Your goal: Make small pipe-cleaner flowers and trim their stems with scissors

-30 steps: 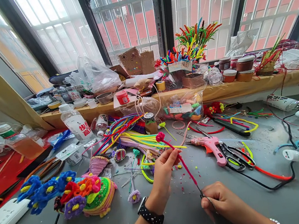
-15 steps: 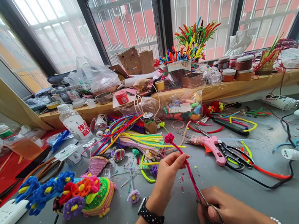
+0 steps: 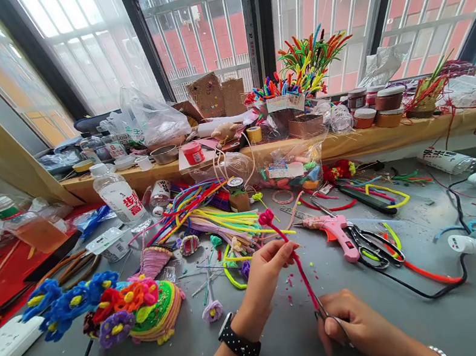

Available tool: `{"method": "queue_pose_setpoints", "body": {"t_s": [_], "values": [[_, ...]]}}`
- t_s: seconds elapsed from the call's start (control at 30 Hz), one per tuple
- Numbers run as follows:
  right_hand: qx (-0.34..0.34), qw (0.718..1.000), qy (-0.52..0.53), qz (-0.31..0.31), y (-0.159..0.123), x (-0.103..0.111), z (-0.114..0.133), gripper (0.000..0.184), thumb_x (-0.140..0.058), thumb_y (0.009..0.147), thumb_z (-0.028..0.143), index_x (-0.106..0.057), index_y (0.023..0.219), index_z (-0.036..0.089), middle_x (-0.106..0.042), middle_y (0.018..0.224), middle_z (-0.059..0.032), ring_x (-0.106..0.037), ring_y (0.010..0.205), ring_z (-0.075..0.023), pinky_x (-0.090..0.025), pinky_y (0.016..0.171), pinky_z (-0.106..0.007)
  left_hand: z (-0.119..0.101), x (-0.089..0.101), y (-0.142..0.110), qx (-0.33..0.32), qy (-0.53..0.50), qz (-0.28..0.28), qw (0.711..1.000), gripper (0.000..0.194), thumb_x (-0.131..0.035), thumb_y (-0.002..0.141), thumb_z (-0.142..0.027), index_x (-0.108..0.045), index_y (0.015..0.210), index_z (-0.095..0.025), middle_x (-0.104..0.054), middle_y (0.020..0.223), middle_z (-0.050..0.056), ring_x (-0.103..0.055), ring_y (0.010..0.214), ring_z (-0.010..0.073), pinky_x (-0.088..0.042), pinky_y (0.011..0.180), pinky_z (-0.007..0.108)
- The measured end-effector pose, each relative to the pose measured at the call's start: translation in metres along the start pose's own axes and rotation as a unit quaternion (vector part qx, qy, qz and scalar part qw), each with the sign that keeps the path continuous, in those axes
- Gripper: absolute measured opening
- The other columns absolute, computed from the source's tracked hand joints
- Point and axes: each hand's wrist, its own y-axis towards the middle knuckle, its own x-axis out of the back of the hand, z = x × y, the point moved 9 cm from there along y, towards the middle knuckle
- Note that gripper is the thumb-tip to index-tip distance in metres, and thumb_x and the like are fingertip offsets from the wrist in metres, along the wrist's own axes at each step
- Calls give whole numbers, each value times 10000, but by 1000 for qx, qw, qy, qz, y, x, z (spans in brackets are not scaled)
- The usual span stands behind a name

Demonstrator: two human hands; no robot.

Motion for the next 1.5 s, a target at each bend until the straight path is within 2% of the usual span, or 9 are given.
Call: {"method": "queue_pose_setpoints", "body": {"t_s": [0.17,0.37,0.57,0.73,0.87,1.0,1.17,1.27,1.5], "values": [[-2,1000,-4,-21,1,3,-1,703,-251,756,646,-589,439,117,-396,443,8,-405,454,-71,-284,466,-186,3,3,0,12,-14,-11,1000,169,-609,664,-323,-660,669,-162,-528,556,-26,-376,513,54,-262,486,176],[-31,999,-13,-33,3,7,-4,683,-287,732,661,-518,375,127,-331,429,24,-372,440,-69,-285,463,-189,-1,7,-1,-2,-33,-36,999,168,-606,665,-321,-659,694,-165,-537,601,-13,-390,545,65,-293,520,178],[-56,998,-14,-25,1,8,-6,684,-250,719,686,-486,395,132,-380,466,6,-390,483,-89,-291,487,-208,-6,13,-3,-5,-42,-72,996,194,-611,648,-337,-660,705,-158,-524,601,-9,-394,537,72,-298,511,185],[-50,998,27,-20,2,12,2,651,-230,706,704,-526,592,135,-470,600,-10,-399,560,-112,-311,532,-220,-4,5,-4,4,-34,-37,999,175,-604,656,-331,-653,679,-164,-513,587,-25,-393,542,66,-300,539,186],[-94,986,117,-75,1,25,-6,467,-440,691,611,-485,692,147,-437,633,8,-379,576,-107,-311,519,-209,3,-2,-5,30,-15,-4,999,172,-604,661,-324,-635,648,-155,-523,593,-24,-386,550,69,-298,552,189],[-124,976,163,-75,2,25,-9,325,-521,710,471,-458,683,154,-426,598,24,-373,554,-94,-317,513,-200,5,-10,-7,51,-3,32,998,190,-605,658,-326,-616,613,-142,-563,650,-1,-394,564,77,-311,564,197],[-132,977,153,-66,1,23,-9,303,-510,724,445,-453,648,158,-417,571,29,-363,532,-89,-316,498,-198,6,-11,-7,55,1,37,998,195,-614,647,-332,-629,629,-139,-554,623,1,-424,574,88,-329,576,204],[-121,979,153,-55,0,20,-9,295,-502,737,433,-444,644,159,-414,579,29,-359,528,-84,-311,491,-194,7,-8,-5,52,-5,26,998,187,-622,640,-330,-641,656,-145,-555,616,-5,-434,573,85,-334,575,200],[-124,982,138,-40,2,19,-14,375,-465,739,511,-467,653,145,-382,571,33,-340,523,-77,-296,488,-187,4,13,0,47,-70,-61,995,204,-651,603,-344,-654,648,-144,-600,654,15,-476,583,85,-351,561,191]]}}
